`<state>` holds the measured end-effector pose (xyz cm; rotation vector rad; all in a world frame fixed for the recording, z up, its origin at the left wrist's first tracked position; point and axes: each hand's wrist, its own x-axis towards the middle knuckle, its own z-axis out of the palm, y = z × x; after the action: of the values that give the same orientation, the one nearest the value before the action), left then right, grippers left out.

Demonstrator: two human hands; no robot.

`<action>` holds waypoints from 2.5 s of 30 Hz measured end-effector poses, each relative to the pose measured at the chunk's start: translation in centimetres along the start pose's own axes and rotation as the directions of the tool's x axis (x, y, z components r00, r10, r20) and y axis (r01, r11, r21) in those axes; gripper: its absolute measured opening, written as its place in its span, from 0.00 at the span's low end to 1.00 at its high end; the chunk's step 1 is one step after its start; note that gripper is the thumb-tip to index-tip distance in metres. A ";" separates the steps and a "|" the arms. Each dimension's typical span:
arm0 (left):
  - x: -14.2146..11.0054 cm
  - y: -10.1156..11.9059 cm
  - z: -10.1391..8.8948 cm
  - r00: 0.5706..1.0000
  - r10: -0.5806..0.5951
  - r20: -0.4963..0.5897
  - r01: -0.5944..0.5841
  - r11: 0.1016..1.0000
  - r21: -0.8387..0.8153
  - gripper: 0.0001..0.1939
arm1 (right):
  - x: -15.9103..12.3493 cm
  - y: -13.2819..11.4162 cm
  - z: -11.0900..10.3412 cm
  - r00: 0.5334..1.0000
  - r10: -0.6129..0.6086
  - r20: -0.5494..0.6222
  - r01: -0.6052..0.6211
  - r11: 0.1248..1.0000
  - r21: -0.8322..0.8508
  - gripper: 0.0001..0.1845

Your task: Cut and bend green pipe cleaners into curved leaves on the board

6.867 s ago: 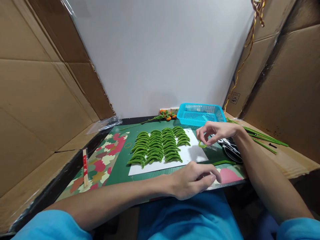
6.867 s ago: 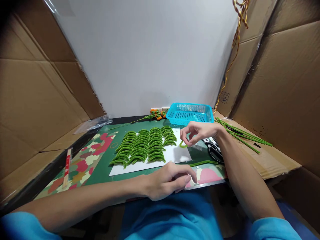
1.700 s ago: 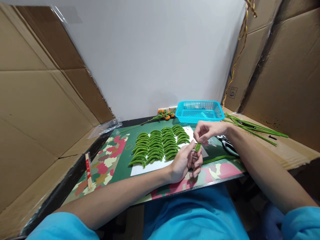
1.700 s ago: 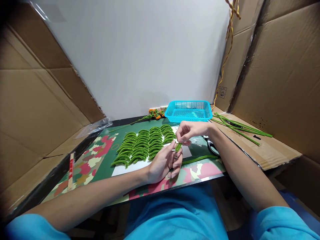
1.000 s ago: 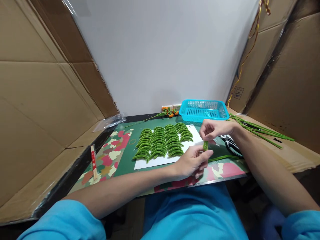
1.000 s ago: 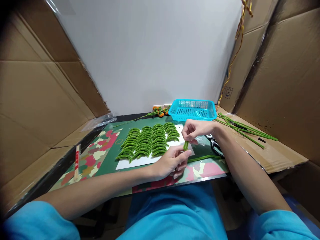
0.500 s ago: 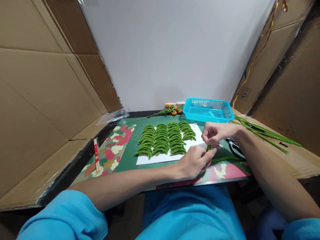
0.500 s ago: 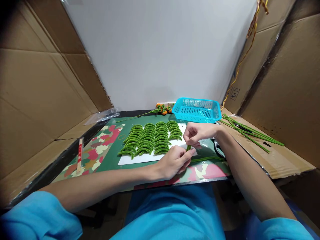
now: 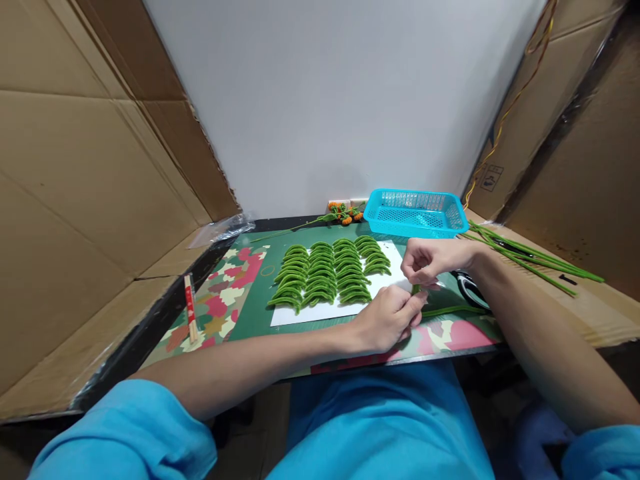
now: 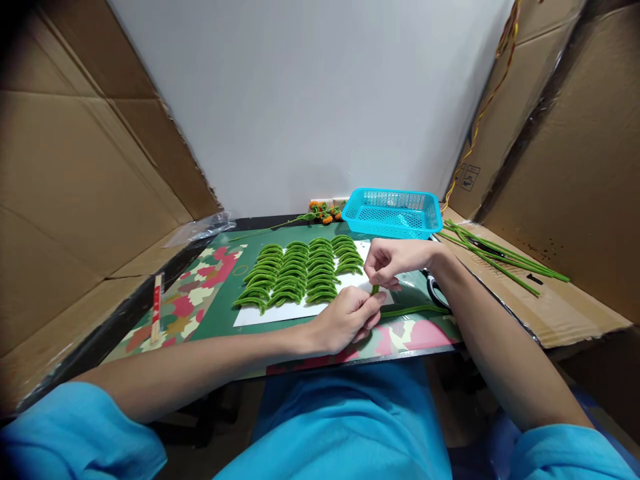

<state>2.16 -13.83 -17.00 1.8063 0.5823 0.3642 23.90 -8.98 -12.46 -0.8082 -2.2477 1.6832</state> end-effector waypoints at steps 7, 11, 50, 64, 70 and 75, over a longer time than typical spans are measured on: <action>0.0 0.1 -0.3 0.996 0.004 0.084 -0.002 1.000 -0.032 0.33 | 0.0 0.1 -0.1 1.000 0.009 0.008 -0.009 1.000 0.002 0.15; 0.1 -0.3 -0.2 0.996 0.000 0.084 0.007 0.996 -0.084 0.32 | 0.0 0.1 -0.1 1.000 -0.003 0.003 0.003 1.000 0.011 0.16; 0.3 -1.0 -0.7 0.985 0.137 0.103 -0.090 0.924 -0.370 0.27 | -4.2 -3.1 5.6 0.804 -0.066 -0.591 -0.221 0.890 -0.399 0.16; -0.1 -1.5 -0.7 0.970 0.189 0.155 -0.109 0.902 -0.417 0.26 | -5.0 2.4 14.3 0.266 -0.242 -0.933 -0.091 0.957 -0.274 0.13; -0.2 -0.8 -0.8 0.956 0.187 0.227 -0.054 0.871 -0.489 0.29 | -5.3 2.4 14.6 0.263 -0.319 -0.910 -0.107 0.928 -0.357 0.12; -0.2 -0.6 -1.0 0.968 0.148 0.204 -0.064 0.927 -0.368 0.27 | -5.2 2.8 14.5 0.250 -0.294 -0.923 -0.164 0.926 -0.339 0.06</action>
<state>1.32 -13.01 -17.28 1.5003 0.2355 0.3077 22.05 -23.10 -18.91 -1.3145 -1.5302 0.2970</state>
